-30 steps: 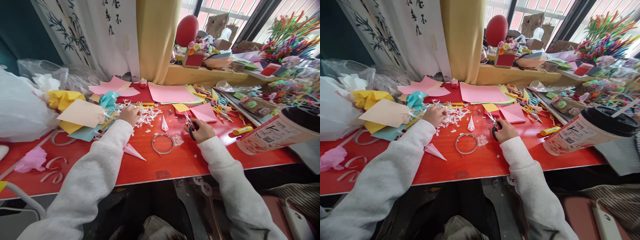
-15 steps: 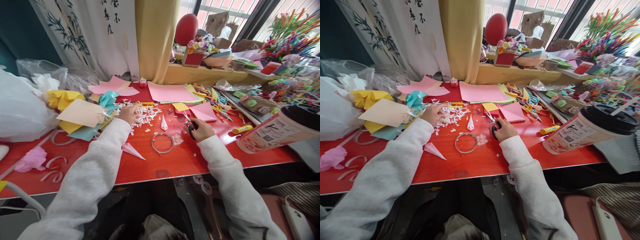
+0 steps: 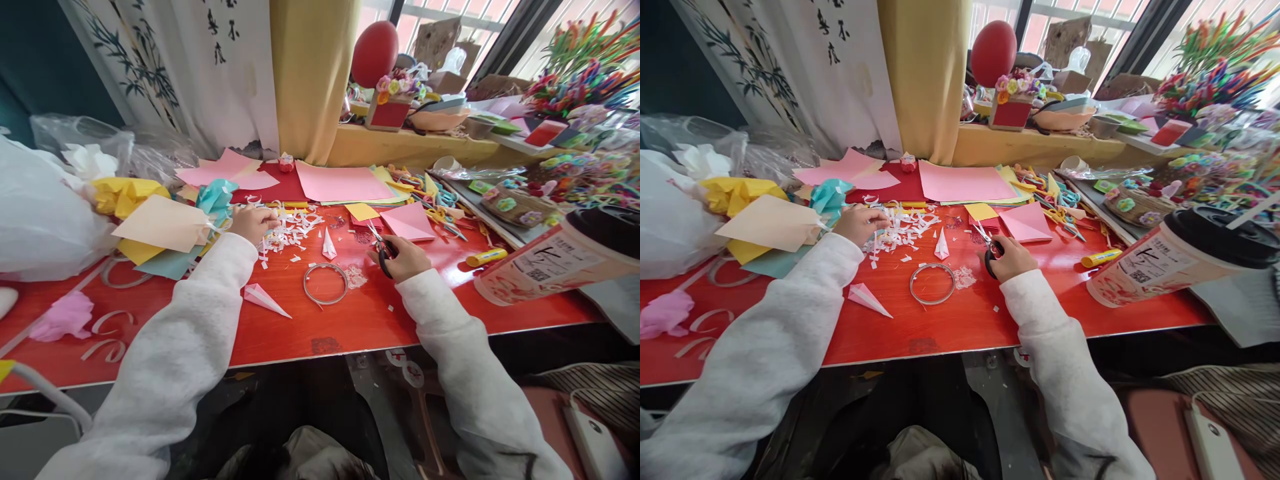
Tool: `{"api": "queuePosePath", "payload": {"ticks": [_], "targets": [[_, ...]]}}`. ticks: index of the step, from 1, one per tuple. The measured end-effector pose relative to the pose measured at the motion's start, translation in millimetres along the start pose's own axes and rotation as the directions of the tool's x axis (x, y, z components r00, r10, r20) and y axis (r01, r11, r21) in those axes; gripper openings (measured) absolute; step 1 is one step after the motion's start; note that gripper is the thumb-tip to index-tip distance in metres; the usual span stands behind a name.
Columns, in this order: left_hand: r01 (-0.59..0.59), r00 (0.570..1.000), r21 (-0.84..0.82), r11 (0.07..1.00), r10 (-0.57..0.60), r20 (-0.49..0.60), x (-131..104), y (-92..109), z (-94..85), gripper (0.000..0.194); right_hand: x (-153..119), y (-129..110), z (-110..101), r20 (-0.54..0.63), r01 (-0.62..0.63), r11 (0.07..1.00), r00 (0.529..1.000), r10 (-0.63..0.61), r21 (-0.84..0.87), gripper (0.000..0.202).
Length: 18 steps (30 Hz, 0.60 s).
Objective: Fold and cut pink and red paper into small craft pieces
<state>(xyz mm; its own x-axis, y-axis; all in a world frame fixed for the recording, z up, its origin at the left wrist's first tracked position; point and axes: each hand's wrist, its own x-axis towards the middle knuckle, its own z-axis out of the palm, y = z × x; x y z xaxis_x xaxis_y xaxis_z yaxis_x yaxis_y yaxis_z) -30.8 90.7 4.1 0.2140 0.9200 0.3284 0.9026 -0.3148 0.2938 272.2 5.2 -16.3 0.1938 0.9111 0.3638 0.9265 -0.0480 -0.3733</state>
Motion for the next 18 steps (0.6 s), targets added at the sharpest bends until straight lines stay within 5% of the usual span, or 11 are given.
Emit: {"api": "queuePosePath", "payload": {"ticks": [10, 18], "targets": [[-0.032, 0.999, -0.103, 0.994, 0.034, 0.018, 7, 6, 0.4, 0.027, 2, 2, 3, 0.015, -0.006, 1.000, 1.000, 0.006, 0.000, 0.046], [-0.078, 0.994, -0.206, 0.975, 0.061, -0.088, 14, -2, 11.3, 0.011, 1, 1, 2, 0.002, 0.002, 1.000, 1.000, -0.002, 0.004, 0.041]]}}
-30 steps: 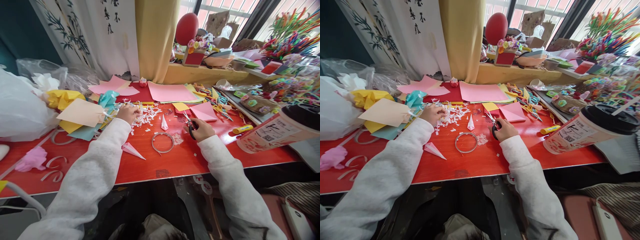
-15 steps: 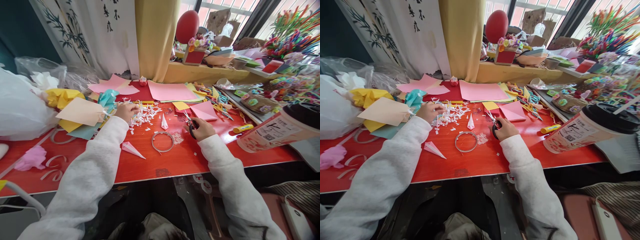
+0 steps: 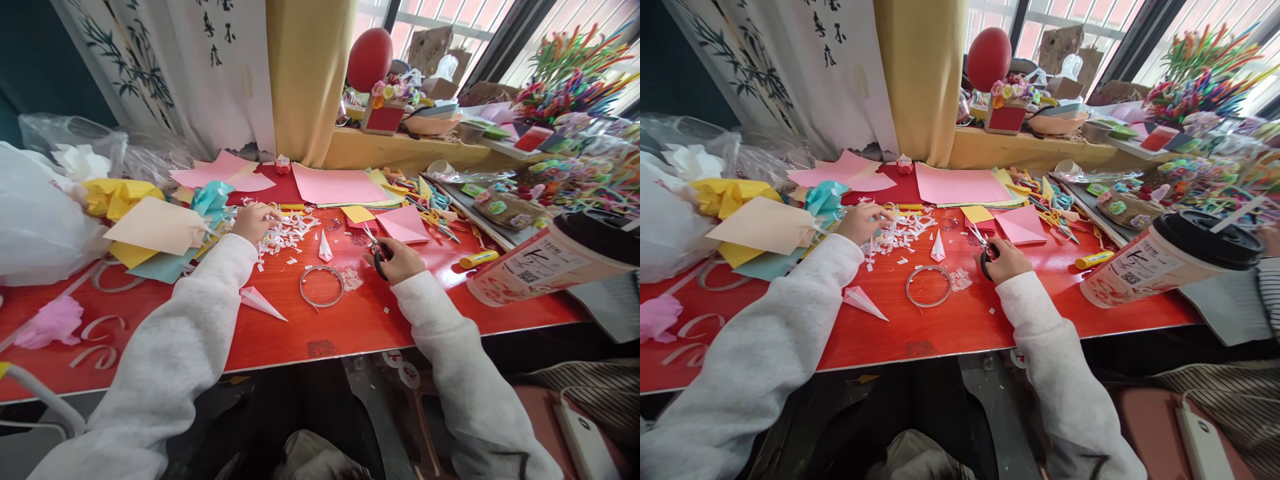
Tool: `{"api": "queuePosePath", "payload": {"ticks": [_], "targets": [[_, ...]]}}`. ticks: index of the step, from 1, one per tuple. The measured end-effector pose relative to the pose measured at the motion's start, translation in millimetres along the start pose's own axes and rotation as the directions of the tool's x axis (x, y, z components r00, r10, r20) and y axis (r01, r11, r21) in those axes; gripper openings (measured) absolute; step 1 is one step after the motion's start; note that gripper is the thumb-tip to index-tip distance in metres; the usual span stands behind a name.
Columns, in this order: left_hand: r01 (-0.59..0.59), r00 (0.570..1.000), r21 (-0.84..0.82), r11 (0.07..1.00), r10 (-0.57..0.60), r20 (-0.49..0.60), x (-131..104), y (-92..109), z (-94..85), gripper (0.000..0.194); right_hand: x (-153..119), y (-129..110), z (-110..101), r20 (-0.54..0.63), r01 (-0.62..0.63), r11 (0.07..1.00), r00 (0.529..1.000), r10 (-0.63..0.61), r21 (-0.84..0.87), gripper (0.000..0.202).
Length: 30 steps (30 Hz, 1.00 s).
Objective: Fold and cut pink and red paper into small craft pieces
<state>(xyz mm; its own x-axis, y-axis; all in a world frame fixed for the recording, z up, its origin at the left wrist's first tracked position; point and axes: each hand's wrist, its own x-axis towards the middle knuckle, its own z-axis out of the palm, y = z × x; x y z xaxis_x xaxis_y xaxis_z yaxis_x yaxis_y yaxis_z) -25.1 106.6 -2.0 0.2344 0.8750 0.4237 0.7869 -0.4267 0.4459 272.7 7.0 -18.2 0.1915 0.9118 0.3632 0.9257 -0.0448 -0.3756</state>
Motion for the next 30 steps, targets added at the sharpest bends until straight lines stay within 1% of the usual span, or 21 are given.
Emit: {"api": "queuePosePath", "payload": {"ticks": [2, 3, 7, 10, 13, 16, 21, 25, 28, 30], "targets": [[-0.025, 0.999, -0.039, 0.999, 0.024, -0.029, 1, -3, 1.3, 0.012, 0, 0, 0, -0.003, -0.006, 1.000, 1.000, 0.007, 0.009, 0.042], [-0.018, 1.000, -0.040, 0.999, 0.017, -0.025, 1, -4, 1.8, 0.013, 1, 0, 0, -0.001, -0.008, 1.000, 1.000, 0.008, 0.014, 0.042], [0.072, 0.996, 0.060, 0.996, -0.075, 0.051, 2, -3, 2.8, 0.013, 2, 2, 0, 0.016, -0.002, 0.999, 1.000, 0.002, 0.034, 0.044], [0.113, 0.989, 0.137, 0.984, -0.124, 0.082, 1, -1, 2.6, 0.019, 2, 3, 0, 0.017, -0.001, 1.000, 1.000, 0.001, 0.028, 0.046], [0.155, 0.982, 0.175, 0.972, -0.171, 0.081, 0, 1, 1.9, 0.023, 2, 3, 0, 0.016, 0.008, 1.000, 1.000, -0.008, 0.013, 0.045], [0.198, 0.975, 0.161, 0.967, -0.211, 0.071, 0, 1, 2.8, 0.020, 2, 4, 1, 0.012, 0.011, 1.000, 1.000, -0.011, 0.015, 0.045], [0.182, 0.982, 0.073, 0.981, -0.185, 0.036, 1, 0, 6.3, 0.014, 3, 4, 1, 0.025, -0.008, 1.000, 1.000, 0.008, 0.015, 0.045], [0.159, 0.987, -0.009, 0.987, -0.159, -0.013, 0, 3, 2.9, 0.011, 3, 4, 1, 0.022, -0.013, 1.000, 1.000, 0.013, 0.006, 0.044], [0.111, 0.994, -0.019, 0.994, -0.111, -0.004, -1, 7, -1.5, 0.015, 3, 5, 2, 0.022, -0.009, 1.000, 1.000, 0.008, 0.010, 0.044], [0.085, 0.996, -0.019, 0.996, -0.085, 0.026, -2, 8, -2.8, 0.023, 3, 5, 2, 0.028, -0.014, 1.000, 1.000, 0.013, 0.012, 0.044]]}}
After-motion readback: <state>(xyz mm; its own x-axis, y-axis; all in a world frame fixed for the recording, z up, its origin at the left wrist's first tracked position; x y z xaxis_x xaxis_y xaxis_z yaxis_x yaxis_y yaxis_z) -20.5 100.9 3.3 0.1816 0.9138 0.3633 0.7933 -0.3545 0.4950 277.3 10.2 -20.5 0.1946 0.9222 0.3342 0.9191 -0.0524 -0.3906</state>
